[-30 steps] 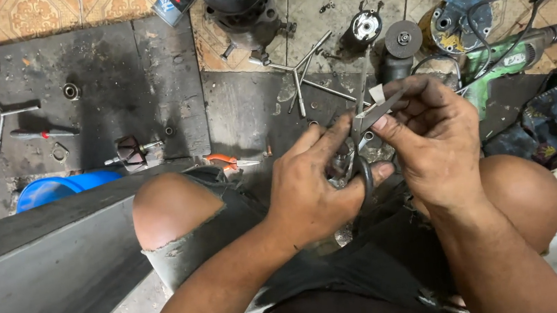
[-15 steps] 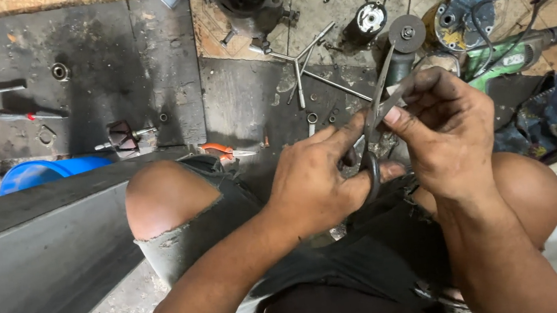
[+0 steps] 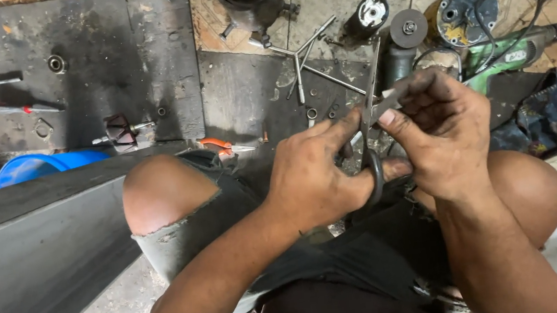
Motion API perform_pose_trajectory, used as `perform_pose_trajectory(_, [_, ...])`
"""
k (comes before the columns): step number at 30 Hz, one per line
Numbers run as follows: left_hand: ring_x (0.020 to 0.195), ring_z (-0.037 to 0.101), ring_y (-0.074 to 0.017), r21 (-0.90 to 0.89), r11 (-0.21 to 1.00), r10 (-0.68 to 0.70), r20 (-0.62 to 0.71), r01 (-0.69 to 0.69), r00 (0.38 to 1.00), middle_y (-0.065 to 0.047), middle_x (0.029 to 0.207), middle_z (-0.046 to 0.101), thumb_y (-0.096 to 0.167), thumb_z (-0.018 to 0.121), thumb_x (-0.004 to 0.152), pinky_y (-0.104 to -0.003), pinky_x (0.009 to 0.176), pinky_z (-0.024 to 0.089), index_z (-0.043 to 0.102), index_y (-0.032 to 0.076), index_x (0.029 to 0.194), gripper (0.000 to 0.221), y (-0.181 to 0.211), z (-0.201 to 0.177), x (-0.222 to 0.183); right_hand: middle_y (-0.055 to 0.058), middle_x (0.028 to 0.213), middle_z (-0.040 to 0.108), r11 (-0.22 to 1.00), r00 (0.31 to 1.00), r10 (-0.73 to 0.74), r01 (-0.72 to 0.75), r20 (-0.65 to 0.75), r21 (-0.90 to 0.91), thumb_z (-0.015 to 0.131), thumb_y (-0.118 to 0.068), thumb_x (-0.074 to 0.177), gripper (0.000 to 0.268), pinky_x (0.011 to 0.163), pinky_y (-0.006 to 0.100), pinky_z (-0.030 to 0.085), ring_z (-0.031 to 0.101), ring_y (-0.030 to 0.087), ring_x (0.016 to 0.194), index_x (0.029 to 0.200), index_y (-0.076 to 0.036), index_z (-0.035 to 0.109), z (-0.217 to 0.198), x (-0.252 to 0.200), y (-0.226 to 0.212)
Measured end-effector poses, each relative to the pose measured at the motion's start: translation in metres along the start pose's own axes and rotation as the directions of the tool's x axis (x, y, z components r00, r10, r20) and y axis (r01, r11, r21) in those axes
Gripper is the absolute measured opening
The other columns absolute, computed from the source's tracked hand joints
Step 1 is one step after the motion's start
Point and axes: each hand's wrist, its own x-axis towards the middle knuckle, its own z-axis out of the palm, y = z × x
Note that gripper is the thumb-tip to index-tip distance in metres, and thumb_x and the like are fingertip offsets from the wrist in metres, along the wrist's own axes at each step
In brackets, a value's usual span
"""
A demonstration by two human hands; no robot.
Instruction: Repairing and cleaning small internal components of a motor using pliers and hands.
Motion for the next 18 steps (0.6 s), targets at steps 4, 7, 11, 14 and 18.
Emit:
perform_pose_trajectory(4, [0.074,0.073,-0.0293,-0.020,0.999,0.028,-0.018,-0.029,0.999,-0.006,0.080,0.074,0.074,0.061,0.071,-0.043,0.066,0.054,0.064,0.027,0.137,0.080,-0.004,0.005,0.000,0.002,0.095,0.067,0.998,0.999,-0.023,0.020,-0.043,-0.051,0.079,-0.001,0.094,0.023,0.076,0.018,0.055,0.065,0.008,0.084,0.107,-0.006,0.060,-0.001,0.000,-0.001])
perform_pose_trajectory(7, [0.068,0.067,-0.0297,0.008,1.000,0.012,0.032,-0.012,0.999,-0.006,0.080,0.062,0.076,0.058,0.071,-0.046,0.063,0.054,0.055,0.027,0.146,0.090,-0.002,-0.001,0.002,0.004,0.095,0.070,0.997,0.999,-0.011,0.009,-0.030,-0.079,0.081,-0.004,0.092,0.025,0.074,0.019,0.057,0.069,0.009,0.083,0.108,-0.006,0.061,-0.002,0.000,-0.002])
perform_pose_trajectory(11, [0.071,0.062,-0.0251,0.003,0.995,-0.103,0.192,0.104,0.976,-0.004,0.083,0.048,0.080,0.051,0.063,-0.044,0.064,0.053,0.048,0.024,0.155,0.108,0.014,-0.022,0.006,0.006,0.104,0.070,0.996,1.000,-0.009,0.009,-0.003,-0.093,0.083,-0.008,0.091,0.028,0.083,0.023,0.058,0.069,0.012,0.093,0.108,-0.006,0.060,-0.006,-0.001,0.002])
perform_pose_trajectory(14, [0.080,0.066,-0.0279,-0.013,0.999,-0.049,0.154,0.051,0.987,-0.007,0.087,0.055,0.078,0.054,0.065,-0.046,0.069,0.054,0.052,0.015,0.152,0.107,0.012,-0.021,0.005,0.012,0.107,0.067,0.999,1.000,-0.016,0.016,-0.004,0.045,0.082,0.002,0.087,0.036,0.089,0.027,0.062,0.070,0.018,0.097,0.110,-0.003,0.055,-0.006,-0.003,0.011])
perform_pose_trajectory(18, [0.092,0.070,-0.0295,-0.038,0.997,-0.054,0.175,0.062,0.983,-0.009,0.095,0.066,0.079,0.052,0.065,-0.045,0.081,0.057,0.052,0.013,0.151,0.108,0.004,-0.012,0.006,0.011,0.101,0.072,0.997,0.999,-0.040,0.043,0.037,-0.070,0.079,-0.003,0.094,0.024,0.081,0.023,0.063,0.074,0.015,0.089,0.109,-0.002,0.060,-0.003,-0.001,-0.003])
